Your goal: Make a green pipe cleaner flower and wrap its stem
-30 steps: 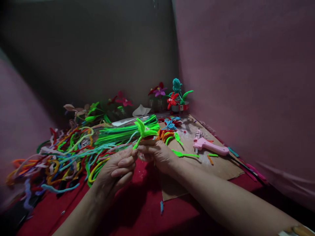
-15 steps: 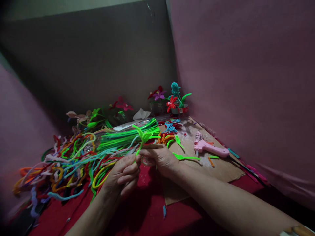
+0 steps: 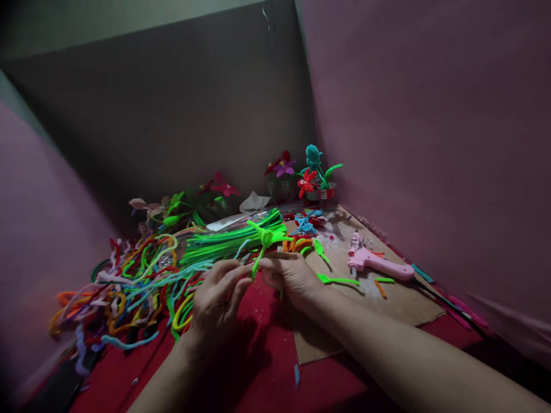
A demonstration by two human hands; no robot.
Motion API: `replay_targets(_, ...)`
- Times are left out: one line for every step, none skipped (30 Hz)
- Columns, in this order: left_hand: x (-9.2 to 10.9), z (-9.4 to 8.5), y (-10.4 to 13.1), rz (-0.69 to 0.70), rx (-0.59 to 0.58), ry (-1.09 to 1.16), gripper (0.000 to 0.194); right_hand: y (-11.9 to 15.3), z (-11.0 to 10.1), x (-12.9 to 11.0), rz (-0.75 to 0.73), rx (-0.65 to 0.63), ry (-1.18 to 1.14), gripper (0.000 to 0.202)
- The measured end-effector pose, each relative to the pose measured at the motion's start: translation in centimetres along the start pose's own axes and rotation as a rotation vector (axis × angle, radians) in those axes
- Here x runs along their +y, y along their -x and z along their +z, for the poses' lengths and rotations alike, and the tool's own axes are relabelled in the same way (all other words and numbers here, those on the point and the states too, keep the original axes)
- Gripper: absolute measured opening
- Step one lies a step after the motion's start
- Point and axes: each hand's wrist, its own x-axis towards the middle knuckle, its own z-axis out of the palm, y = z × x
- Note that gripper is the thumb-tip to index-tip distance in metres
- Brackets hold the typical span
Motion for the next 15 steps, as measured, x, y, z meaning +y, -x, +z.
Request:
replay_targets(0.0, 0.0, 0.0, 0.019, 0.011, -0.021, 0.023, 0.0, 0.0, 0.0, 0.007, 0.005, -0.004, 0.018)
replay_targets(-0.1, 0.0, 0.1, 0.036, 0.022, -0.043, 0.023, 0.0, 0.0, 0.0, 0.008, 0.010, -0.012, 0.018)
replay_targets(-0.1, 0.0, 0.1, 0.051, 0.031, -0.068, 0.023, 0.0, -0.1, 0.1, 0.006, 0.012, -0.018, 0.017)
replay_targets(0.0, 0.0, 0.0, 0.065, 0.035, -0.094, 0.022, 0.0, -0.1, 0.1, 0.007, 0.010, -0.019, 0.017)
replay_targets(0.0, 0.0, 0.0, 0.075, 0.033, -0.120, 0.020, 0.0, -0.1, 0.1, 0.011, 0.002, -0.017, 0.017)
replay_targets(0.1, 0.0, 0.0, 0.080, 0.025, -0.146, 0.016, 0.0, -0.1, 0.2, 0.021, -0.014, -0.015, 0.018)
replay_targets(0.2, -0.1, -0.1, 0.079, 0.016, -0.167, 0.012, 0.1, -0.1, 0.2, 0.036, -0.032, -0.014, 0.019)
replay_targets(0.3, -0.1, -0.1, 0.077, 0.007, -0.184, 0.009, 0.1, 0.0, 0.2, 0.049, -0.046, -0.015, 0.020)
replay_targets(0.4, -0.1, -0.1, 0.075, 0.002, -0.197, 0.009, 0.2, 0.0, 0.2, 0.061, -0.053, -0.015, 0.021)
replay_targets(0.6, -0.2, -0.2, 0.077, 0.001, -0.206, 0.010, 0.2, 0.0, 0.2, 0.070, -0.051, -0.014, 0.022)
replay_targets(0.7, -0.2, -0.2, 0.081, 0.004, -0.213, 0.010, 0.3, 0.0, 0.2, 0.076, -0.046, -0.012, 0.023)
replay_targets(0.8, -0.2, -0.2, 0.087, 0.011, -0.217, 0.010, 0.3, 0.0, 0.2, 0.079, -0.035, -0.008, 0.022)
replay_targets(0.9, -0.2, -0.1, 0.094, 0.017, -0.220, 0.010, 0.2, 0.0, 0.2, 0.080, -0.030, -0.006, 0.023)
replay_targets(0.9, -0.3, -0.1, 0.100, 0.020, -0.225, 0.010, 0.2, 0.0, 0.1, 0.080, -0.034, -0.006, 0.023)
replay_targets(1.0, -0.3, -0.1, 0.104, 0.020, -0.236, 0.011, 0.2, 0.0, 0.1, 0.078, -0.040, -0.008, 0.024)
